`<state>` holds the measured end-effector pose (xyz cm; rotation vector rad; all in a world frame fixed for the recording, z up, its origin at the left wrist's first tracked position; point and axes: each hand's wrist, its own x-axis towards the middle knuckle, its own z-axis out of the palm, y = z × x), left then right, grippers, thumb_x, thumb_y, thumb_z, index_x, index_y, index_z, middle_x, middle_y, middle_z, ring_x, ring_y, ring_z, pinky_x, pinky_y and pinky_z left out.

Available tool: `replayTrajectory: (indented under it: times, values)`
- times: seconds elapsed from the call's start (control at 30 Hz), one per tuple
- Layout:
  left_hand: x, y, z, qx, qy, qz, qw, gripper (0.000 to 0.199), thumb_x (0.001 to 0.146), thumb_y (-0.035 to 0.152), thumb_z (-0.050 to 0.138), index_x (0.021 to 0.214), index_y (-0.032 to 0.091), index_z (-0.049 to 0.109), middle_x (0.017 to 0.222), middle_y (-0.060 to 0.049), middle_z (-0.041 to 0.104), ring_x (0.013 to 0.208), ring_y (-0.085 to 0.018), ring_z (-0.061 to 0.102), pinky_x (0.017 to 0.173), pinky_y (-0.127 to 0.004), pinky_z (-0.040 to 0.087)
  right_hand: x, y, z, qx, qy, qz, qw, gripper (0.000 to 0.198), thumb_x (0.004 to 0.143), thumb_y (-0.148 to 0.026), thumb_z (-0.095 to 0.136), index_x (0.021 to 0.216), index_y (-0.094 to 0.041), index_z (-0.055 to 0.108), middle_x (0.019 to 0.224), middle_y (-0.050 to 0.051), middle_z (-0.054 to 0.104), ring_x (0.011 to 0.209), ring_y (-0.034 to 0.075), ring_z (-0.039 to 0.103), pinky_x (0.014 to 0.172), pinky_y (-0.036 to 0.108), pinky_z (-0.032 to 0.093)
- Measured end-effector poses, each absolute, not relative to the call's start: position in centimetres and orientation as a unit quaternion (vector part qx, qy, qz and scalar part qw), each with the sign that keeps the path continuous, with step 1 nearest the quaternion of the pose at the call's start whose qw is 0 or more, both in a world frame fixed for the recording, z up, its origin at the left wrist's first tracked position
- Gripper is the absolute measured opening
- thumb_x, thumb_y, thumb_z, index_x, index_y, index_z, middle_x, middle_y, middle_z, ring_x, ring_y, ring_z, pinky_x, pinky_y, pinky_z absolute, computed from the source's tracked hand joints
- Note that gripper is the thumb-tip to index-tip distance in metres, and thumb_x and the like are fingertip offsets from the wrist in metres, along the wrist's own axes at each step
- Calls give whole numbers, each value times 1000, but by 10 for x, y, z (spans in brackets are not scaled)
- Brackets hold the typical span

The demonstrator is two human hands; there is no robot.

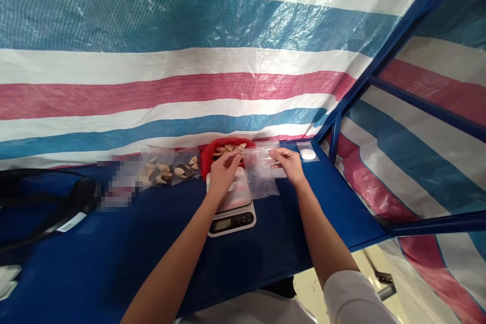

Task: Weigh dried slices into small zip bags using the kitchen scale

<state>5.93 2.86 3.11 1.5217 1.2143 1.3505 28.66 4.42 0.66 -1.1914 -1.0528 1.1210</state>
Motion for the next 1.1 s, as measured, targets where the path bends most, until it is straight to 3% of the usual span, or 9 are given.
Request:
replayTrajectory:
  times: [0.07, 0.3, 0.47, 0.63, 0.83, 1.1]
  values:
    - [70, 30, 29, 641, 470, 518, 317, 23, 92, 36, 62, 104, 20, 74, 106, -9, 75, 93, -22, 70, 83, -34, 56, 304, 54, 4, -514, -441, 475, 561, 45, 64, -56, 86, 88, -19, 76, 80, 3, 75, 68, 19, 71, 57, 29, 60]
    - [114, 34, 9, 845, 362, 378, 109, 20, 97, 25, 54, 105, 19, 71, 109, -11, 71, 105, -26, 66, 95, -43, 54, 338, 92, -3, -527, -443, 471, 551, 54, 56, -61, 87, 85, -17, 75, 79, 5, 74, 69, 18, 69, 54, 27, 60]
    - [131, 35, -2, 909, 335, 249, 19, 22, 95, 22, 55, 111, 15, 69, 122, -16, 66, 116, -30, 61, 101, -47, 52, 342, 110, -13, -537, -477, 445, 535, 52, 61, -62, 82, 86, -16, 74, 78, 5, 73, 70, 19, 69, 53, 27, 60]
    - [134, 37, -9, 917, 354, 183, 13, 26, 97, 26, 53, 116, 15, 67, 127, -16, 64, 120, -31, 59, 104, -46, 50, 349, 112, -20, -567, -546, 369, 493, 43, 76, -52, 74, 100, -17, 75, 88, 5, 76, 76, 22, 72, 55, 30, 62]
    - [142, 35, -14, 909, 375, 178, 26, 27, 97, 27, 52, 118, 17, 66, 128, -16, 63, 121, -31, 58, 105, -47, 48, 346, 90, -4, -568, -709, 71, 412, 29, 94, -36, 60, 116, -24, 73, 119, 8, 74, 102, 27, 73, 86, 39, 61]
    - [140, 33, -14, 908, 370, 190, 53, 33, 99, 29, 50, 125, 14, 63, 126, -18, 64, 122, -32, 59, 104, -48, 48, 329, 96, -35, -443, -861, 22, 249, 32, 99, -27, 52, 124, -21, 71, 137, 7, 66, 131, 26, 58, 112, 40, 48]
